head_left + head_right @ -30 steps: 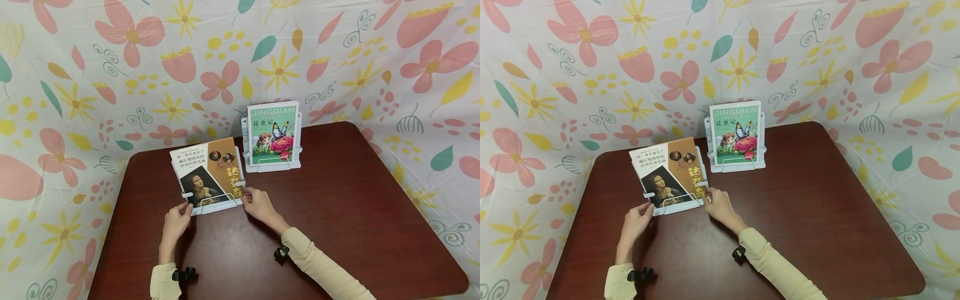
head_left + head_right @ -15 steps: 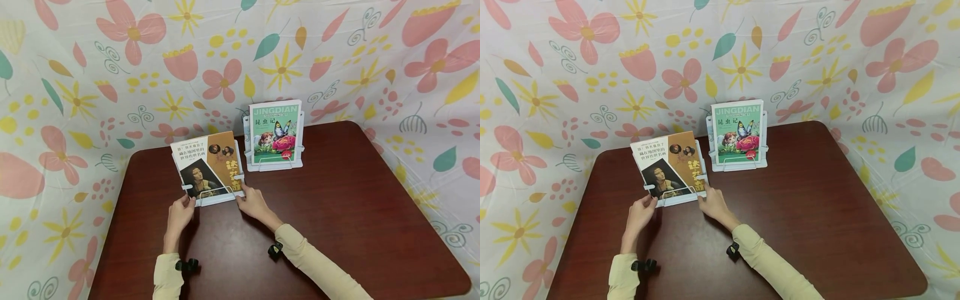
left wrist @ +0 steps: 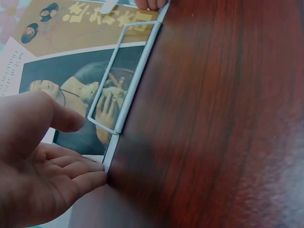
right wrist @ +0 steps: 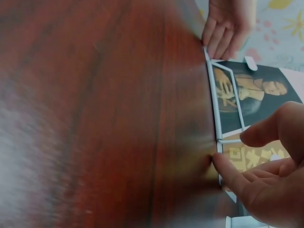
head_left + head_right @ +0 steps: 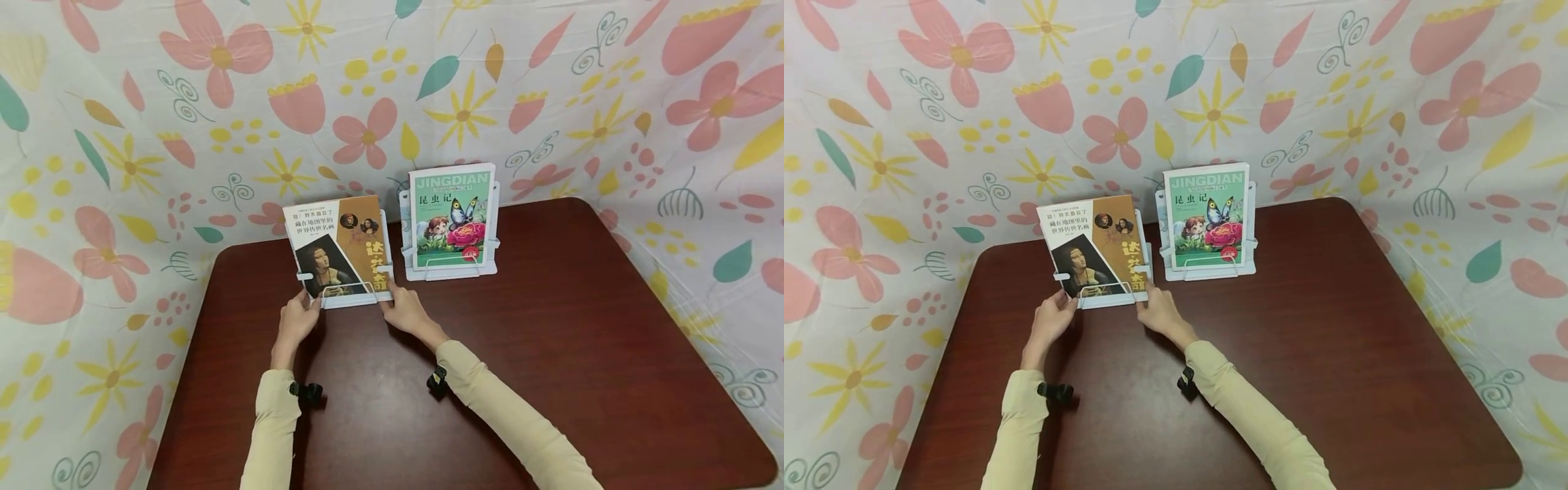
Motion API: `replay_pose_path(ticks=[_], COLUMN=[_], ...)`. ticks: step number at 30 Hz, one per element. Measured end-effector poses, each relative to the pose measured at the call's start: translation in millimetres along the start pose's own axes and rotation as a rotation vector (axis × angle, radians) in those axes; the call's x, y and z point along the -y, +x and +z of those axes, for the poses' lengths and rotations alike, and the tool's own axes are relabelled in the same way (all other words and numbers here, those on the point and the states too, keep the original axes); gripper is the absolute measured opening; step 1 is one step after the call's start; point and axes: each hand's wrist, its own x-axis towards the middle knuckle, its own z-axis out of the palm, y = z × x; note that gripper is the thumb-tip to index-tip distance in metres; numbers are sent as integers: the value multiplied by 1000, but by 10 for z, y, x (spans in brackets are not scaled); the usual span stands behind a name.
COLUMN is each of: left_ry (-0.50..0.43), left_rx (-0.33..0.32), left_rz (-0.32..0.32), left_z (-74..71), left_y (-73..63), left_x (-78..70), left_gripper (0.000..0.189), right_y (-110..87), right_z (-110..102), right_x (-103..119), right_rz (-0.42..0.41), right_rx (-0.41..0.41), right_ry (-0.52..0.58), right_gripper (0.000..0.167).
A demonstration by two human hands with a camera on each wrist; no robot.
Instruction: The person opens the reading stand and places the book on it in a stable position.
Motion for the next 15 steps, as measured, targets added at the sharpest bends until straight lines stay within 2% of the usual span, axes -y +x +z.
replay_pose_path(ticks=[6,9,15], left_ry=[30,17,14], left_rx=[4,-3,-9], left_rz=[35,33,40], left_z=[45,78,178], left_y=[123,150,158], left_x=[2,-13,-1], left_gripper=[66,68,74], right_y=[108,136,132], right_z=[-3,1,23], right_x=[-74,-116,-202], right_rz=[24,31,60], right_rx=[30,23,39], right_ry=[7,12,83], right_gripper=[41,44,63])
